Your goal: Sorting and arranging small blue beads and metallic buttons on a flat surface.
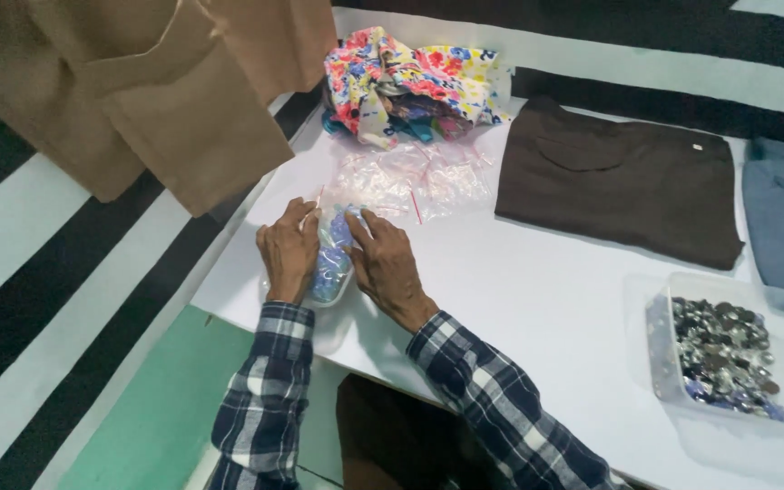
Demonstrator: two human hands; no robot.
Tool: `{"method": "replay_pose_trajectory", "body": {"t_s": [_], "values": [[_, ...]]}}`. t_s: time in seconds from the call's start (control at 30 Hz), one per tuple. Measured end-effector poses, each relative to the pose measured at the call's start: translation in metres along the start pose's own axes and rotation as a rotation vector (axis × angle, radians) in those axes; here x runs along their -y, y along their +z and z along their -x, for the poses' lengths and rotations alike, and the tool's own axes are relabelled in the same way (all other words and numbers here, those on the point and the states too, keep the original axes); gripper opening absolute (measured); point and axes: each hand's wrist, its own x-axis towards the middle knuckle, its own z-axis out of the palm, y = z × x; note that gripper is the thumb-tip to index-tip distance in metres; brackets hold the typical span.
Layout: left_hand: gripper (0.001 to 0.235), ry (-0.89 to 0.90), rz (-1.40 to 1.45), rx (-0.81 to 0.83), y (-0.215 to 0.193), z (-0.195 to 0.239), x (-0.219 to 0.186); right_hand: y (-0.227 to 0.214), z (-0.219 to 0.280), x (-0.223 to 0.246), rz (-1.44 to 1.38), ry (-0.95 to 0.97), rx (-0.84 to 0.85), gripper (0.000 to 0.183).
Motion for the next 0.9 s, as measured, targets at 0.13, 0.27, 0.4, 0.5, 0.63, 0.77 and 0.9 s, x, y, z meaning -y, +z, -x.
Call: {"method": "replay_pose_trajectory", "body": {"t_s": [0.13, 0.27, 0.4, 0.5, 0.63, 0.77, 0.9], "values": [[0.024, 0.104, 0.039, -0.087, -0.008, 0.004, -0.009, -0.023, 0.01, -0.006, 0.019, 0.026, -0.052, 0.049], [0.013, 0.313, 0.153, -0.295, -0.023, 0.016, -0.045, -0.094, 0.03, -0.011, -0.127, 0.162, -0.024, 0.04], [0.012, 0.534, 0.306, -0.292, -0.021, 0.051, -0.125, -0.182, 0.066, -0.03, -0.105, 0.277, -0.074, 0.03], [0.015, 0.63, 0.515, -0.07, 0.004, 0.083, -0.19, -0.255, 0.095, -0.054, -0.028, 0.386, -0.076, 0.021], [0.017, 0.742, 0.624, 0.141, 0.063, 0.132, -0.269, -0.33, 0.141, -0.124, 0.139, 0.515, 0.013, 0.018], [0.016, 0.833, 0.502, 0.606, 0.13, 0.168, -0.331, -0.384, 0.17, -0.175, 0.208, 0.866, 0.359, 0.026], [0.026, 0.942, 0.265, 0.816, 0.186, 0.183, -0.376, -0.398, 0.186, -0.202, 0.304, 0.941, 0.406, 0.031]]}}
